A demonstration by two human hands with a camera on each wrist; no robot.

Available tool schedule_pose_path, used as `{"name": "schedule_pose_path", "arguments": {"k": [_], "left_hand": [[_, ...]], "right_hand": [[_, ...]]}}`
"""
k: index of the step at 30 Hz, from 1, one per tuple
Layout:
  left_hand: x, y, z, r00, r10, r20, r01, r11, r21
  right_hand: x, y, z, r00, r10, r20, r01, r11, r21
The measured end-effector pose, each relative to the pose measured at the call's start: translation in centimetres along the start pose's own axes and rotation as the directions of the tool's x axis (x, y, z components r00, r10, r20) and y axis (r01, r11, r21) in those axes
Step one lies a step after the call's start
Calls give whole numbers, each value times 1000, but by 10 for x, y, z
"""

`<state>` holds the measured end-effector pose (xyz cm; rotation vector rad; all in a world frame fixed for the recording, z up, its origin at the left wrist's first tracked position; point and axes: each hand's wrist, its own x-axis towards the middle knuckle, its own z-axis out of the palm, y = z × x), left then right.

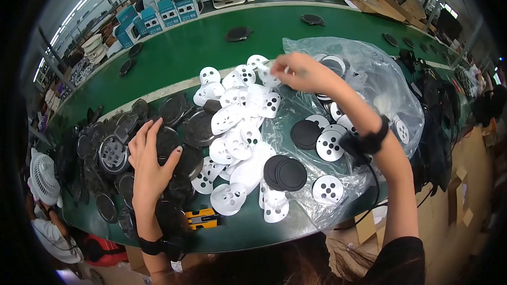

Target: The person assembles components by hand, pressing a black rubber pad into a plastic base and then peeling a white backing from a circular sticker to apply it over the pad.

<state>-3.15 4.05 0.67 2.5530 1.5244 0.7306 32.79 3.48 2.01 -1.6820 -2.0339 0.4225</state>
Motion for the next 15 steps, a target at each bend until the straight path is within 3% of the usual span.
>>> {"name": "schedule_pose_path", "arguments": {"k": [1, 2, 3, 5, 6, 9, 10, 15], "left_hand": [[-1, -4, 3, 999, -25, 44, 21, 995, 96], [-3, -7, 7, 999, -29, 45, 25, 995, 95], [-4, -9, 11, 994, -16, 104, 0, 989, 150], [-2, -10, 15, 987, -1, 160, -32, 978, 205], [-1, -10, 15, 987, -6, 163, -23, 985, 169], [1, -14, 17, 994, 24, 110, -38, 991, 125], [2, -16, 18, 995, 23, 93, -29, 997, 70], [2, -16, 14, 995, 82, 57, -82, 997, -9]], "right_hand": [[-14, -13, -6, 997, -63, 48, 65, 997, -35], [-25, -27, -13, 963, -4, 271, 23, 998, -65], [-35, -35, -16, 877, 61, 476, -11, 994, -106], [-58, -38, 1, 876, -53, 479, 198, 946, -258], [-67, -39, 13, 897, -20, 441, 205, 904, -376], [-70, -38, 25, 899, 3, 437, 181, 908, -379], [-67, -37, 22, 903, 20, 428, 103, 959, -263], [-61, -32, 16, 923, -34, 383, 126, 968, -217]]}}
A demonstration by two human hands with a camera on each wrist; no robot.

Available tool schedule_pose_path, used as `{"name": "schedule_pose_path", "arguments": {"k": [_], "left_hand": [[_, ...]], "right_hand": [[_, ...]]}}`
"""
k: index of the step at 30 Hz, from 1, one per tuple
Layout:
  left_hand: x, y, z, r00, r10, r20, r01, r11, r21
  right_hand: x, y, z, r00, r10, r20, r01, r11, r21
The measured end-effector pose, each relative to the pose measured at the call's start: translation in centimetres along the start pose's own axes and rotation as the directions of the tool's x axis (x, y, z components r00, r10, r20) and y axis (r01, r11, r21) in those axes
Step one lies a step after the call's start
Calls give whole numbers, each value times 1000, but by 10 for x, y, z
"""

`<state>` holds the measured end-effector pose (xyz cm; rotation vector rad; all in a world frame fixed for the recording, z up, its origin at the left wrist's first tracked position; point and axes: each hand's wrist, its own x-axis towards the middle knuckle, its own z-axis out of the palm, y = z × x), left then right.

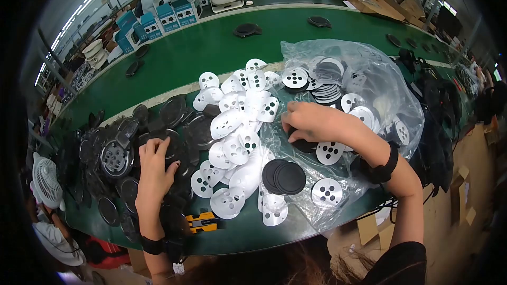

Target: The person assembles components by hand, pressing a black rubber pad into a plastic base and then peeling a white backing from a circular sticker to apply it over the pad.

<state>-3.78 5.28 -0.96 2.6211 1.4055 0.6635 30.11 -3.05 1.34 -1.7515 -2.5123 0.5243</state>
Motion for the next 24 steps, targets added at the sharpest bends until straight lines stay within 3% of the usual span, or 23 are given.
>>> {"name": "schedule_pose_path", "arguments": {"k": [2, 6, 8, 9, 10, 12, 13, 15, 16, 17, 18, 20, 24], "left_hand": [[-2, -4, -1, 998, 48, 30, -48, 999, -4], [0, -1, -6, 997, 27, 72, -26, 1000, -11], [2, 3, -9, 997, 78, -27, -79, 997, -20], [3, 6, -11, 997, 77, -26, -77, 997, -17], [5, 9, -13, 978, 101, -180, -108, 994, -28], [9, 17, -22, 896, 153, -417, -174, 985, -13], [7, 20, -26, 875, 121, -469, -162, 986, -48], [2, 27, -29, 852, 87, -516, -143, 987, -69], [1, 31, -29, 846, -36, -533, -160, 935, -318], [-1, 34, -30, 840, -159, -518, -181, 818, -545], [-4, 36, -32, 841, -159, -517, -177, 822, -541], [-8, 40, -38, 955, -272, -115, 16, 439, -899], [-6, 41, -29, 965, -261, -11, 78, 327, -942]], "right_hand": [[1, 2, -5, 987, -92, -133, 100, 993, 60], [-2, -22, -34, 959, -53, -280, 102, 981, 164], [-5, -33, -43, 913, 54, -405, 92, 938, 333], [-6, -38, -48, 931, 172, -322, -20, 905, 425], [-5, -41, -47, 932, 169, -321, -16, 903, 429], [-1, -48, -42, 871, 134, -472, 206, 773, 600], [-3, -58, -48, 913, 170, -370, 159, 688, 708], [1, -71, -44, 919, 135, -371, 219, 609, 762], [4, -75, -41, 919, 112, -379, 266, 533, 803], [7, -78, -38, 933, 65, -354, 272, 516, 812], [10, -83, -37, 948, 71, -309, 240, 477, 846], [13, -91, -32, 980, 47, -193, 164, 354, 921], [19, -99, -24, 992, 7, -125, 121, 210, 970]]}}
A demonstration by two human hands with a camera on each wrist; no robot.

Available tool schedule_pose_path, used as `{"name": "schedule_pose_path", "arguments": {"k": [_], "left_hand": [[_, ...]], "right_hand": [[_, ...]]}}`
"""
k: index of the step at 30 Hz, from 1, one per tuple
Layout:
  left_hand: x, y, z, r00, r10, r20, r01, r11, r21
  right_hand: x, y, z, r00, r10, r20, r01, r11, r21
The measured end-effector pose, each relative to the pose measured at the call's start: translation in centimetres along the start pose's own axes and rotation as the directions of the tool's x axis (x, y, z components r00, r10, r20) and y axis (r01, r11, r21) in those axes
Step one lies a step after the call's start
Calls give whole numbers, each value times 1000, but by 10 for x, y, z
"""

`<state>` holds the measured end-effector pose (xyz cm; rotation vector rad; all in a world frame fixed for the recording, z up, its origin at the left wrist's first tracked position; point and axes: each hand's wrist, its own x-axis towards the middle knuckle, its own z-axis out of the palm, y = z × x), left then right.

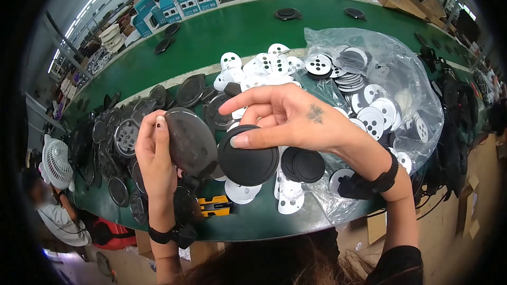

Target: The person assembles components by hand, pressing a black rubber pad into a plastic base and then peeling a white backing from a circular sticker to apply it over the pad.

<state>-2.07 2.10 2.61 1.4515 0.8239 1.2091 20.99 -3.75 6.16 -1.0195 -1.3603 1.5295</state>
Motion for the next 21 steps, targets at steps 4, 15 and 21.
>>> {"name": "schedule_pose_path", "arguments": {"k": [4, 15, 21], "left_hand": [[2, -2, 4, 999, -25, -37, 24, 999, -36], [0, -10, 9, 972, -59, 226, 114, 965, -238], [-7, -8, 24, 968, -5, 249, 104, 918, -384]], "right_hand": [[2, 3, -2, 998, 57, 16, -57, 997, 43], [7, 20, 0, 996, 24, -88, -19, 998, 60], [7, 20, 2, 981, 2, -195, 49, 966, 255]]}}
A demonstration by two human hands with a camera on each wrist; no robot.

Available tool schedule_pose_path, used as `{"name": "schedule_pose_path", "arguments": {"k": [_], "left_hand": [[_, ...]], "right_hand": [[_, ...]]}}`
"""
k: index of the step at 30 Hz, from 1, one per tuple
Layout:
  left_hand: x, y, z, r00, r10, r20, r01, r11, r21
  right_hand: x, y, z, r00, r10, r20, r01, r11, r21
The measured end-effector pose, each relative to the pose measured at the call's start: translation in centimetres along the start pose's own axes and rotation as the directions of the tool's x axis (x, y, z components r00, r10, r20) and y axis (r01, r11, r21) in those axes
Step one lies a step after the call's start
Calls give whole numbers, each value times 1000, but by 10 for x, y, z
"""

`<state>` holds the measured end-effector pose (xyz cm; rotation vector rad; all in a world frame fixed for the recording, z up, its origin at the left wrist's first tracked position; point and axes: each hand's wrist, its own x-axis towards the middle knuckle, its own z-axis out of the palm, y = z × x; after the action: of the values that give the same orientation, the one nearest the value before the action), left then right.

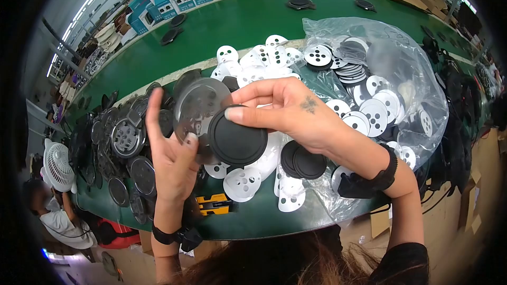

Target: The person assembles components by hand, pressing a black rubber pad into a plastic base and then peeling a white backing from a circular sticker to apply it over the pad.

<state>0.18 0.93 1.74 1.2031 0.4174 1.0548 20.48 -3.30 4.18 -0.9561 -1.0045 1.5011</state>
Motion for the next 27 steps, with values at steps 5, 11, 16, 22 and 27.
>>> {"name": "schedule_pose_path", "arguments": {"k": [5, 11, 16, 22, 27], "left_hand": [[-2, -3, -25, 996, 89, 1, -76, 847, 526], [-13, -5, -19, 950, -229, 215, 111, 885, 452], [-22, 5, -9, 952, -230, 201, 182, 956, 231], [-22, -1, -7, 981, -100, 169, 72, 984, 163], [-18, 1, -4, 963, 54, 264, -196, 813, 548]], "right_hand": [[-10, -21, 2, 999, -15, 32, 22, 971, -240], [-12, -9, -2, 659, -639, 396, 720, 385, -578], [-20, -6, 8, 567, -571, 594, 714, -20, -700], [-20, -7, 7, 591, -542, 597, 685, -53, -726], [-25, -9, 13, 726, -494, 478, 580, 68, -812]]}}
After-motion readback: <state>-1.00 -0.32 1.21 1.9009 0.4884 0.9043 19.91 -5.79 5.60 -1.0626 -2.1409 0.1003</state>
